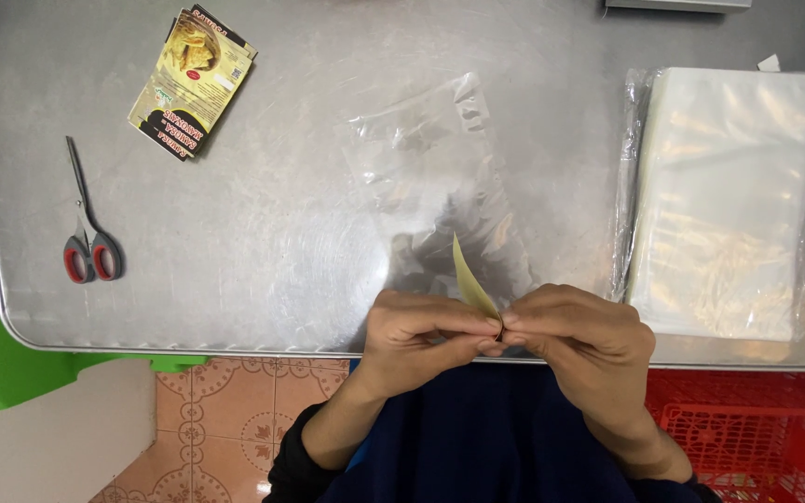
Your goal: The person places a white rectangular food item into a clear plastic bag and seals it using a heat-sealing machine. They then peel the backing off a printed label and apply it to the front of the sealed bag, smoothing it down to ensure it adheres properly.
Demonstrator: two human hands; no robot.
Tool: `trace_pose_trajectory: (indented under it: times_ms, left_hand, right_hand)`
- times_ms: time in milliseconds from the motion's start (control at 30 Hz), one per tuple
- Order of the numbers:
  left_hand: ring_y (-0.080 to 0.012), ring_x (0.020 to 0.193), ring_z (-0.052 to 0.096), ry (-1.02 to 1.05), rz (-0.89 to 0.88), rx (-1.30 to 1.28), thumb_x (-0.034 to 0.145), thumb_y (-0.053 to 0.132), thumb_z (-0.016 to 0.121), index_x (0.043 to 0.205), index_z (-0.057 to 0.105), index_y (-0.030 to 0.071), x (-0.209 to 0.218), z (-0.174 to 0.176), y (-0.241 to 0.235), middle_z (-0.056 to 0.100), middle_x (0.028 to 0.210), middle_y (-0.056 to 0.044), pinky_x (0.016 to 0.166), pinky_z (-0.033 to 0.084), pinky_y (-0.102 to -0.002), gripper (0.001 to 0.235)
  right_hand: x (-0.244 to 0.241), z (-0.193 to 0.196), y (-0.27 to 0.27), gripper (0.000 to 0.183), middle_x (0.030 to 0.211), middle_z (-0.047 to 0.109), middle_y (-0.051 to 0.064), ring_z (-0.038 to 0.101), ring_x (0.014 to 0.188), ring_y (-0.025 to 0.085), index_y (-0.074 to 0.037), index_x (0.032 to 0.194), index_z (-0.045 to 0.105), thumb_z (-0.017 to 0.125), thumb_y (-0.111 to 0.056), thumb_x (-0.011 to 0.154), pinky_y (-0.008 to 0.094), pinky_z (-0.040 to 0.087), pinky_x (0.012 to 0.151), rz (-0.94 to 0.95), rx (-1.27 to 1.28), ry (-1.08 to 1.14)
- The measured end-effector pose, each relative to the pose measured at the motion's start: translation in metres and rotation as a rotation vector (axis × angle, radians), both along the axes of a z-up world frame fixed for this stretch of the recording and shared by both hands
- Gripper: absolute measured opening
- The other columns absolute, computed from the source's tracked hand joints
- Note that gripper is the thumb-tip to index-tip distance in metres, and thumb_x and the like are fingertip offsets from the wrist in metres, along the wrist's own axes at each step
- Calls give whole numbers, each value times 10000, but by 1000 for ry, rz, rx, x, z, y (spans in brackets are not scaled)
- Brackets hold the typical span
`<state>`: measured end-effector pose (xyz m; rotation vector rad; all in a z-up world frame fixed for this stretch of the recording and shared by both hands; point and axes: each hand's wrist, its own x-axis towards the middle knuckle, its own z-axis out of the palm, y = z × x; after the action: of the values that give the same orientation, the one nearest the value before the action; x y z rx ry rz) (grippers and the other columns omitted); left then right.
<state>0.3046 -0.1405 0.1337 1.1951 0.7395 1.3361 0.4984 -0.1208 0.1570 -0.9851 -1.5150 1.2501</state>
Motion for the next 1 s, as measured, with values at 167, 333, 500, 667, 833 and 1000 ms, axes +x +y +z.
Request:
trace_pose_trajectory:
  times_ms: [167, 333, 500, 667, 833, 1000]
  left_hand:
    - [-268, 882, 797, 4, -2, 11, 911, -77, 755, 1060, 713, -32, 0, -2, -1, 755, 1015, -198, 807, 712, -293, 161]
    - [-251, 858, 798, 21, 7, 37, 912, -67, 759, 1067, 712, -28, -1, 1, 1, 759, 992, -186, 768, 707, -265, 166]
    - [-239, 874, 801, 73, 41, 55, 840, 13, 843, 1060, 720, -15, -1, 0, 1, 766, 984, -168, 757, 708, -257, 254]
    - [-235, 904, 800, 47, -38, 60, 880, -28, 801, 1059, 728, 2, -6, -2, 4, 769, 994, -160, 838, 701, -259, 196]
    - [-222, 892, 795, 22, -44, -2, 907, -33, 778, 1055, 727, 10, -4, 2, 4, 768, 985, -150, 813, 697, -251, 163]
    - [-181, 809, 751, 79, -19, -65, 930, -2, 747, 1004, 719, 15, 0, 8, 2, 743, 909, -121, 751, 677, -237, 81]
  right_hand:
    - [0, 3, 0, 84, 893, 774, 93, 782, 806, 194, -73, 939, 747, 735, -34, 866, 239, 672, 765, 19, 20, -5]
    - [-1, 1, -1, 80, 901, 774, 99, 787, 813, 204, -64, 940, 746, 737, -42, 863, 247, 678, 773, 22, 30, -8]
    - [0, 0, -1, 94, 875, 773, 87, 784, 812, 199, -57, 951, 742, 746, -51, 857, 251, 669, 786, -8, 42, -36]
    - [1, 2, -1, 74, 888, 771, 98, 782, 805, 193, -67, 930, 751, 735, -40, 863, 242, 670, 772, 40, 33, -28]
    - [1, 2, -2, 110, 906, 770, 111, 785, 818, 204, -50, 960, 743, 744, -28, 852, 235, 674, 769, 24, 52, -41]
    - [-2, -2, -3, 128, 896, 758, 151, 778, 806, 234, 1, 957, 728, 756, 1, 833, 228, 661, 731, 7, 167, -120]
